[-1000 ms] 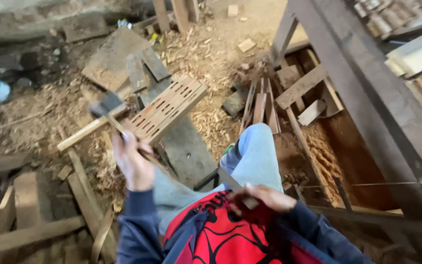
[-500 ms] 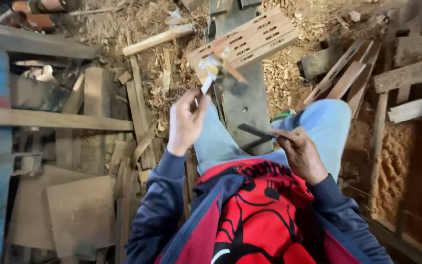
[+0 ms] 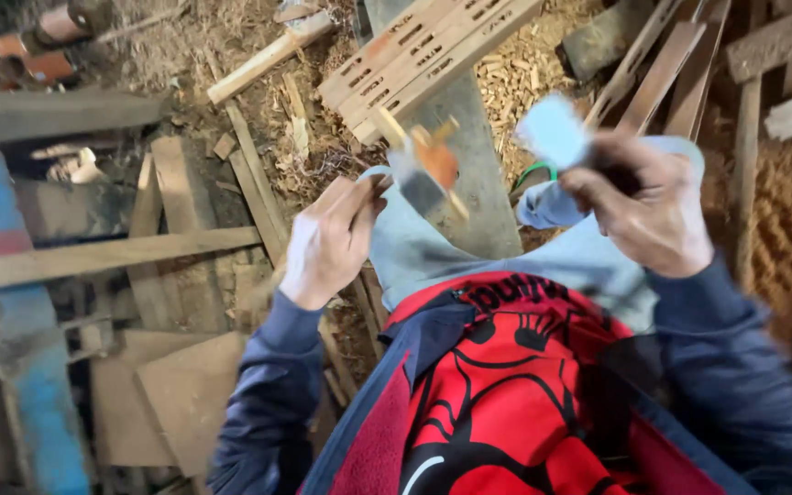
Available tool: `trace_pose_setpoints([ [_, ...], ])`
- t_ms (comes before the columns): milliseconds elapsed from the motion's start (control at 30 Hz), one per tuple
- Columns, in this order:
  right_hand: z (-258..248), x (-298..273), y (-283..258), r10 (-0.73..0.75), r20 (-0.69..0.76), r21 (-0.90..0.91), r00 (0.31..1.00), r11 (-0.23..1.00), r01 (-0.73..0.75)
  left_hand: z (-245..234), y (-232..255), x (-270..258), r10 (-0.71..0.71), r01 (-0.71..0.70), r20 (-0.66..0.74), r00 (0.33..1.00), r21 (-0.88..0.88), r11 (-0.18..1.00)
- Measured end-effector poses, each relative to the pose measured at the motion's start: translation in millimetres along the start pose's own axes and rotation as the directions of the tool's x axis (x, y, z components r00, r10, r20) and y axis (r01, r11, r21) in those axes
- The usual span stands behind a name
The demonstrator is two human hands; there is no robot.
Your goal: The person sits on the floor in a workshop and uses a chisel and mallet to carve a rectangular piece of wood. They repeatedly strike the chisel to remove wood shavings, occasionally pausing to inspect the work or adjust the wood's position.
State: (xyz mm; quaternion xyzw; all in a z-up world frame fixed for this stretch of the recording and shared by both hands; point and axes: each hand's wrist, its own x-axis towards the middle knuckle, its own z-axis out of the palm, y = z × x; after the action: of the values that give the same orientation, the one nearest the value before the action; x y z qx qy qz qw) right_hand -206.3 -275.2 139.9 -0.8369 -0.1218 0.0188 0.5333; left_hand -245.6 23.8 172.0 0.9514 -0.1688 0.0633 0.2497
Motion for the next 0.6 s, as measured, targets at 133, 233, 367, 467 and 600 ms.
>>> trace_pose_setpoints([
  [133, -13, 4, -9, -0.039, 0.327, -0.153, 0.944, 0.984, 0.094, -32, 3, -2, 0.217, -0.228, 0.075, 0.973, 0.2, 0.953],
  [233, -10, 7, -10, -0.141, 0.436, -0.109, 0.889, 0.972, 0.208, -53, 13, 1, 0.261, -0.311, 0.215, 0.941, 0.248, 0.918],
  [367, 1, 3, -3, -0.104, 0.504, -0.093, 0.857, 0.98, 0.174, -65, 25, 5, 0.268, -0.331, 0.34, 0.902, 0.141, 0.933],
  [467, 5, 0, 2, -0.096, 0.514, -0.109, 0.852, 0.978, 0.176, -65, 31, 8, 0.237, -0.313, 0.405, 0.883, 0.133, 0.94],
  [600, 9, -5, 10, -0.119, 0.495, -0.079, 0.861, 0.98, 0.181, -62, 29, 7, 0.192, -0.288, 0.494, 0.848, 0.126, 0.949],
])
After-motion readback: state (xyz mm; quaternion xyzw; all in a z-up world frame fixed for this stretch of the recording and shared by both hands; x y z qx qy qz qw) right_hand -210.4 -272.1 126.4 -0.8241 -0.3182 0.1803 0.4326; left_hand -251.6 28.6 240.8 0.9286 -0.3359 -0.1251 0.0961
